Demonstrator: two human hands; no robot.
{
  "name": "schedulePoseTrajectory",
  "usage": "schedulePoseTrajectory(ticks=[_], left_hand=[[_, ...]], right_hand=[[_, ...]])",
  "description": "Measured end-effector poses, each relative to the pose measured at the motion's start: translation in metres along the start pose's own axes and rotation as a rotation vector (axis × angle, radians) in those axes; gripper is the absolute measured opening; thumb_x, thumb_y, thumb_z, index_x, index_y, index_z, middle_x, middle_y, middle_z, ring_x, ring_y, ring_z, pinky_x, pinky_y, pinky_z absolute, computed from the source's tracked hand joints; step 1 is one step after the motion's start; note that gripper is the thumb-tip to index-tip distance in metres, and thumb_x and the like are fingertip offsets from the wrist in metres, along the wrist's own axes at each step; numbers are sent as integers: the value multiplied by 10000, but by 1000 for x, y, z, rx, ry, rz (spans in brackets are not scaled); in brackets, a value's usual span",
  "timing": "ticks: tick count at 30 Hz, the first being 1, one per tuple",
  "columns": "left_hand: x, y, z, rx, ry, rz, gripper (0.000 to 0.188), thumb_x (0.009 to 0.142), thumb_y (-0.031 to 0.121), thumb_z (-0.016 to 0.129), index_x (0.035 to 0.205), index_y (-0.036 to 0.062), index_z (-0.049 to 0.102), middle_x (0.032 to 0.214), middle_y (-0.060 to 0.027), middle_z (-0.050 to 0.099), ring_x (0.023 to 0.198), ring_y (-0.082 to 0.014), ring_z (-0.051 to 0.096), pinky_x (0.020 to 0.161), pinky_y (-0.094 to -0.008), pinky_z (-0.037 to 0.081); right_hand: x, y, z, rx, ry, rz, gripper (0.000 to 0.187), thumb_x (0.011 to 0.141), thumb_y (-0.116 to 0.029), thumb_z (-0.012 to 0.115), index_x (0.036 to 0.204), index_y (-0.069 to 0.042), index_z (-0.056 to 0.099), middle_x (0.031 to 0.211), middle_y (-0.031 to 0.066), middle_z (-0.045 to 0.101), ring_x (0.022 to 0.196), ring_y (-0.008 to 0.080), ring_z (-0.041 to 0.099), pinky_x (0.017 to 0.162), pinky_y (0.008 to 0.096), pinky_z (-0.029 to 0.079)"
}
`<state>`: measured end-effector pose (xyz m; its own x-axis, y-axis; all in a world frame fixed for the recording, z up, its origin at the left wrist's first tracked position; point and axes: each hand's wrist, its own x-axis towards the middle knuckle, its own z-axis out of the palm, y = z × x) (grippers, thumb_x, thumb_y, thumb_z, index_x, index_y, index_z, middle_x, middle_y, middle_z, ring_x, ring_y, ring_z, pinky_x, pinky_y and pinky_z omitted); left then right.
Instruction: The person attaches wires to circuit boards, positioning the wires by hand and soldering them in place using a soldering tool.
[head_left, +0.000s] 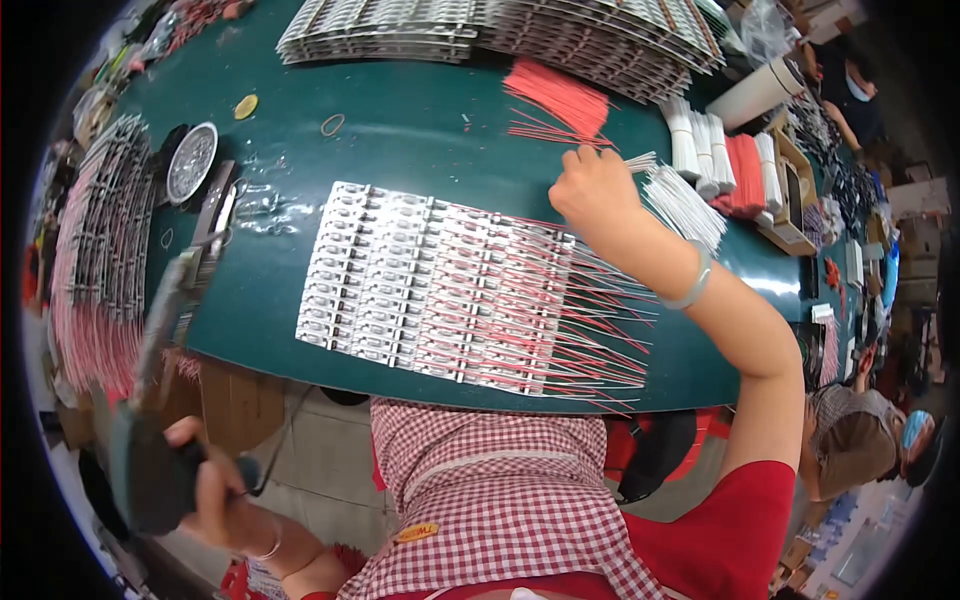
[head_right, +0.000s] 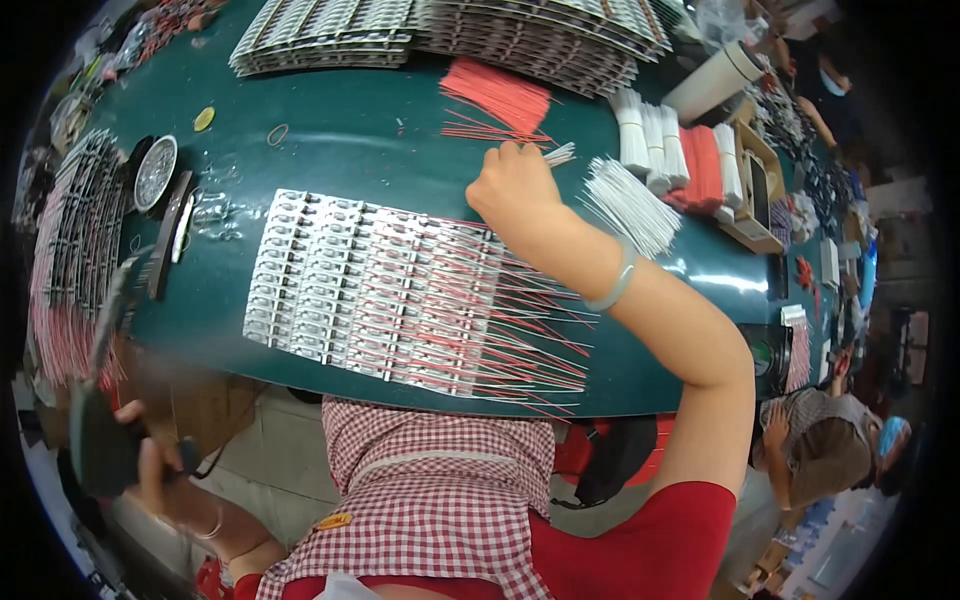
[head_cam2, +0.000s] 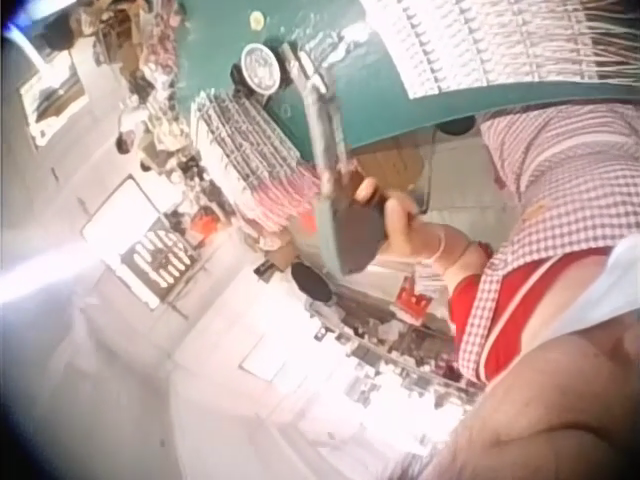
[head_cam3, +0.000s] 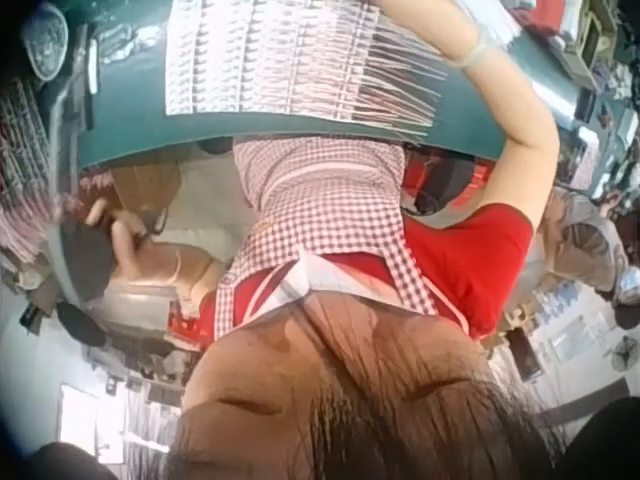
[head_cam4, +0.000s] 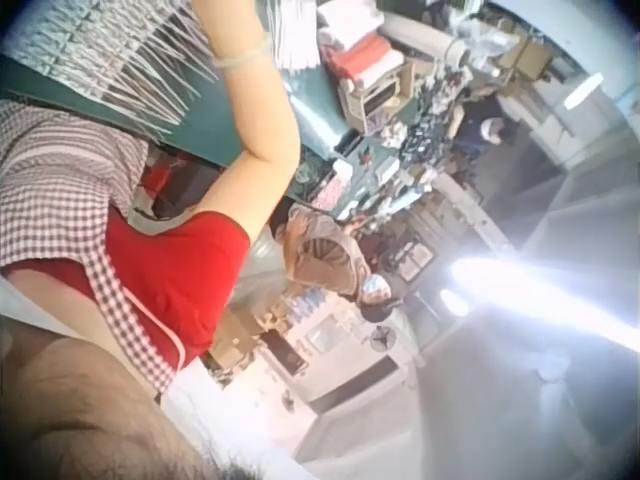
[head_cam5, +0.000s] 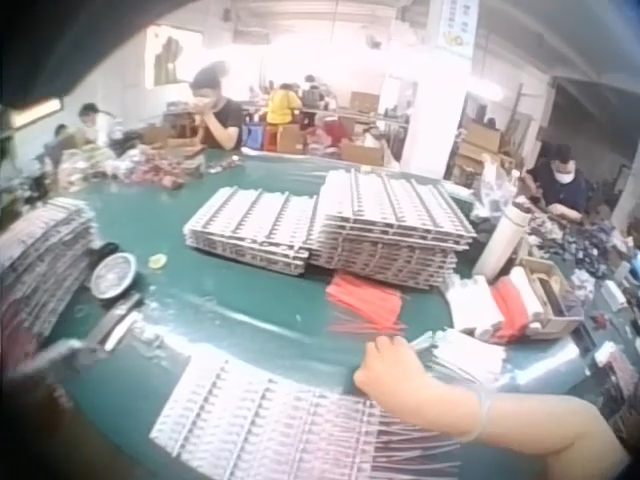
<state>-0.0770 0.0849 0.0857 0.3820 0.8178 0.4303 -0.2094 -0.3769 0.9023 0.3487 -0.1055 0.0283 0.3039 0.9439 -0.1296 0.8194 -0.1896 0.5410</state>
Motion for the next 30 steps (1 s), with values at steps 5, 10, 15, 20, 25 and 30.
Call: schedulePoseTrajectory(ticks=[5, 10, 15, 20, 25, 30], left_hand=[[-35, -29, 24, 46, 188, -258, 567, 790, -32, 656, 1319, -134, 480, 1002, -210, 596, 482, -123, 432, 553, -240, 455], [-36, -42, 65, -24, 214, -487, 558, 768, -48, 671, 1299, -108, 511, 1031, -254, 655, 477, -141, 500, 423, -228, 392], [-35, -51, 104, -81, 4, -640, 566, 783, -122, 705, 1326, -69, 553, 1140, -195, 677, 644, -114, 574, 490, -234, 439], [-43, -73, 108, 72, -149, -534, 491, 819, -112, 703, 1292, -57, 582, 1137, -182, 681, 621, -103, 557, 500, -233, 440], [-34, -61, 123, 194, -215, -627, 352, 823, -35, 762, 1160, -41, 661, 1026, -117, 713, 727, -124, 637, 618, -261, 506], [-26, -68, 134, 255, -265, -550, 207, 807, 37, 797, 983, -38, 718, 857, -97, 731, 706, -142, 681, 646, -282, 534]], right_hand=[[10, -7, -11, 93, -11, -14, 128, 665, -107, 790, 789, -93, 761, 874, 66, 654, 881, 229, 641, 697, 354, 492], [13, -42, -16, 733, 562, 122, 186, 705, -23, 704, 887, -43, 734, 857, 76, 641, 835, 252, 630, 671, 367, 520], [24, -89, -8, 958, 651, 169, 234, 708, 37, 708, 934, -24, 719, 874, 71, 637, 810, 246, 627, 634, 364, 531], [23, -95, -1, 941, 642, 161, 289, 702, 35, 690, 988, 0, 710, 900, 92, 624, 810, 254, 615, 632, 365, 521], [21, -94, -3, 916, 600, 130, 315, 708, 22, 661, 1022, 23, 687, 944, 109, 618, 836, 272, 602, 657, 366, 518], [20, -94, -2, 921, 610, 131, 327, 697, 13, 661, 1023, 29, 684, 944, 105, 616, 833, 266, 599, 656, 365, 515]])
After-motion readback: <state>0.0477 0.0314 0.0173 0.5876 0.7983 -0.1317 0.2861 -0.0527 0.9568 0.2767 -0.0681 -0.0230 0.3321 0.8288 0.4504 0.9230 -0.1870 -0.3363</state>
